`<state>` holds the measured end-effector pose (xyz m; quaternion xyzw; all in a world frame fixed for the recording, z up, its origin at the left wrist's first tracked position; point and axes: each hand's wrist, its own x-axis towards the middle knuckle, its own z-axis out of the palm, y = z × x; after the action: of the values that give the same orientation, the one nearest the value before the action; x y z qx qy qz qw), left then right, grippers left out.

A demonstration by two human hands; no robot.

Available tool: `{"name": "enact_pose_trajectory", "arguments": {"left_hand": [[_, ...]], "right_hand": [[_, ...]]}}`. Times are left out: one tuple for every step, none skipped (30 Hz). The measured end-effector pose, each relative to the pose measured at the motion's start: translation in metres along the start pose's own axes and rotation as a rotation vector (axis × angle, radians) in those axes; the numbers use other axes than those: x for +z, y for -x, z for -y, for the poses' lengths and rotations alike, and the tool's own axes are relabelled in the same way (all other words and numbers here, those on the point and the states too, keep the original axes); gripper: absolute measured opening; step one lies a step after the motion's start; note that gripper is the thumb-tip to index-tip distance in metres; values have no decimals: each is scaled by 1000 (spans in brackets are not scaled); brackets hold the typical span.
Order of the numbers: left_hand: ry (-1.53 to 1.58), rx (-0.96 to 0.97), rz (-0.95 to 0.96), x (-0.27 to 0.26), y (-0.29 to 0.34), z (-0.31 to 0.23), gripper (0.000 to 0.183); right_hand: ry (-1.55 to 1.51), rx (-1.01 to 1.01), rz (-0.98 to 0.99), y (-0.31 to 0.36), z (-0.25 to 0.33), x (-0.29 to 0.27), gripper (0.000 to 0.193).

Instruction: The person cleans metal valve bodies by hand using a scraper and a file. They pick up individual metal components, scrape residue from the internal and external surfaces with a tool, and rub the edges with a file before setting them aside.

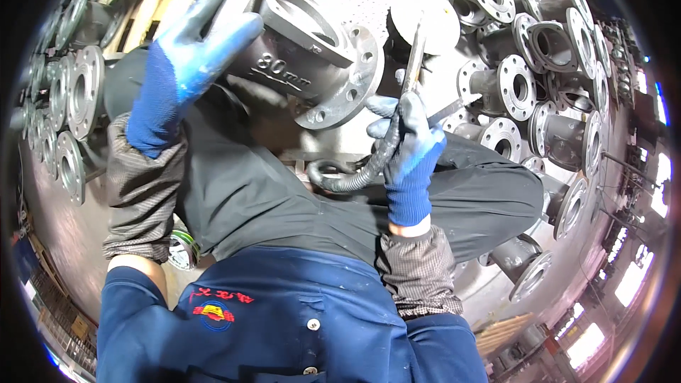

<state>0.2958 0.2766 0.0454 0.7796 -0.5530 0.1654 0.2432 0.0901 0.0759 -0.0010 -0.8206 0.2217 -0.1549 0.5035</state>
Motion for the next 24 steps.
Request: {"name": "enact_pose_trajectory", "arguments": {"left_hand": [[30,7,2,5,4,2,41],[-18,22,-25,2,2,-1,34],[262,-198,-92,9,4,-2,33],[227,-142,-103,11,8,5,31],[182,-92,-105,7,12,9,28],[445,-280,-57,7,12,1,26],[696,-480,-56,6,10,-6,26],[630,-347,-73,8,11,-4,28],[708,-351,-95,8,14,-4,30],[786,-356,-117,7,17,-4,32],[749,-330,-91,5,19,-2,32],[707,-303,-69,2,19,1,32],[831,-478,10,2,21,-2,31],[725,-243,-170,16,23,14,31],[860,-364,-174,15,21,8,34],[875,-406,-185,14,21,4,35],[889,-455,-195,14,21,2,37],[890,-460,-195,13,21,1,38],[890,-465,-196,12,20,0,38],[888,-467,-199,12,18,0,39],[910,-494,-189,13,18,-2,39],[932,-520,-179,12,19,-6,39],[944,-542,-172,10,17,-7,39],[942,-530,-253,16,16,-6,38]], "right_hand": [[-209,159,-58,1,29,3,39],[-524,308,-125,0,51,8,37],[-506,277,-73,0,64,14,36],[-488,242,-22,-1,78,19,35],[-451,172,45,-3,85,27,34],[-370,62,96,-6,82,37,34],[-284,-66,128,-10,77,48,35],[-199,-184,154,-13,75,59,37],[-67,-455,165,-17,82,71,37],[-303,-157,302,-14,94,77,37],[-471,-229,299,-14,91,87,42],[-460,-106,360,-13,88,85,44],[-447,16,419,-12,87,79,46],[-504,73,466,-8,78,82,47],[-551,141,512,-2,70,78,45],[-496,156,525,0,61,74,43],[-478,148,524,3,64,72,41],[-461,137,523,5,68,70,39],[-444,125,521,6,72,68,38],[-375,55,525,3,78,65,37],[-379,62,517,1,75,67,37],[-382,72,509,0,72,68,37],[-389,74,500,-2,71,70,37],[-467,103,498,-2,75,71,38]]}}
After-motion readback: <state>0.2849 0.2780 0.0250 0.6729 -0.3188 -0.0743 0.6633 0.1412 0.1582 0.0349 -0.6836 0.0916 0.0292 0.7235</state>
